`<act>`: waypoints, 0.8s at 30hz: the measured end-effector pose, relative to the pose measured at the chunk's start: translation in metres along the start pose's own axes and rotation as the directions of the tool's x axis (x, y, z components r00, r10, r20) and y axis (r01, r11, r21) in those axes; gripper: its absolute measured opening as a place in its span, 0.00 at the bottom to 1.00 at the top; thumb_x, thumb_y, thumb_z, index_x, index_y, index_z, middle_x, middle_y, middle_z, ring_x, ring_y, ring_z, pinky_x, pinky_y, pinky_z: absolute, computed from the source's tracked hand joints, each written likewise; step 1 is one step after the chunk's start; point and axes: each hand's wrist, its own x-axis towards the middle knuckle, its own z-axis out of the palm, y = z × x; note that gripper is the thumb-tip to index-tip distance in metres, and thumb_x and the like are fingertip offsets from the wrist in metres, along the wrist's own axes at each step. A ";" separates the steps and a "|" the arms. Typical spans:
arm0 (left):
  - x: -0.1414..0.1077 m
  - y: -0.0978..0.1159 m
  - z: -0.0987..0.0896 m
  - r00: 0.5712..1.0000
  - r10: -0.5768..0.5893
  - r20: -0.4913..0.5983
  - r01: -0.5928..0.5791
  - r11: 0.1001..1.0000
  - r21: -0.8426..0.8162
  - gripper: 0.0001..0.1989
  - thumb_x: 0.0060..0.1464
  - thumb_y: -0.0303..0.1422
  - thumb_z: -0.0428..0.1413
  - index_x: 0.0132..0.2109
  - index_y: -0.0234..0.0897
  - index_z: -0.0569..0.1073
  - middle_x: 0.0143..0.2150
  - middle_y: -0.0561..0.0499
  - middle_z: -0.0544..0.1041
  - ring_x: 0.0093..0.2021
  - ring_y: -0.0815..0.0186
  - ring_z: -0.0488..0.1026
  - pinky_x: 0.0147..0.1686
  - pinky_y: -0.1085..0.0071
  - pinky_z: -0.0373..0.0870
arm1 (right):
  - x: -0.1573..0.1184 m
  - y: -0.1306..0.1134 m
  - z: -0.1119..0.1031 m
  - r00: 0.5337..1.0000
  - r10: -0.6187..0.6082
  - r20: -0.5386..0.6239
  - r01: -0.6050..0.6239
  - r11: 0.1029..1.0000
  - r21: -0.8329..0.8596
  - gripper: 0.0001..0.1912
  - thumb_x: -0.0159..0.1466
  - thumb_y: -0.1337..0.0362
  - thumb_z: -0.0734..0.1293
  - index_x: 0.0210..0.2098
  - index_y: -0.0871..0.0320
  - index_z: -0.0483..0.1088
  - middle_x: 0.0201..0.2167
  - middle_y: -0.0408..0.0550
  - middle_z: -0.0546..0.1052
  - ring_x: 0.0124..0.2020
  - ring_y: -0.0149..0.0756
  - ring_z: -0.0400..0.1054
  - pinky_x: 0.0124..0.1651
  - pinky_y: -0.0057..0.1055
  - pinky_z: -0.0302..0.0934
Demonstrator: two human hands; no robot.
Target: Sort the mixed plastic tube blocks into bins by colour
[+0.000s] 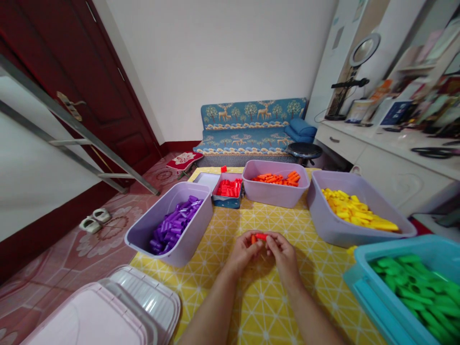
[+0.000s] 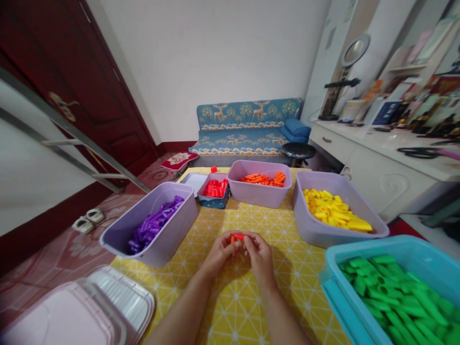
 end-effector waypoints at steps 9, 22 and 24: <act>-0.005 0.003 0.009 0.992 0.125 -0.007 -0.113 0.916 0.385 0.20 0.55 0.48 0.55 0.30 0.33 0.72 0.25 0.53 0.69 0.26 0.71 0.62 0.28 0.75 0.59 | 0.002 0.000 -0.004 0.998 0.025 0.050 -0.021 0.997 -0.073 0.19 0.58 0.47 0.68 0.31 0.58 0.74 0.20 0.42 0.69 0.21 0.30 0.58 0.24 0.27 0.53; -0.005 0.001 0.017 0.951 0.217 -0.219 -0.158 0.954 0.256 0.18 0.59 0.46 0.50 0.31 0.36 0.69 0.23 0.55 0.65 0.24 0.70 0.62 0.28 0.74 0.59 | -0.005 0.006 0.007 0.996 0.036 0.085 -0.033 0.999 -0.041 0.19 0.62 0.44 0.62 0.44 0.48 0.72 0.31 0.45 0.77 0.26 0.37 0.69 0.29 0.32 0.64; -0.011 0.007 0.022 0.935 0.289 -0.206 -0.220 0.927 0.304 0.17 0.61 0.45 0.49 0.32 0.36 0.70 0.26 0.53 0.68 0.27 0.68 0.64 0.30 0.73 0.61 | -0.005 0.005 0.006 0.967 0.131 0.219 -0.143 0.989 0.042 0.22 0.63 0.42 0.58 0.42 0.48 0.74 0.27 0.46 0.77 0.23 0.37 0.68 0.25 0.32 0.63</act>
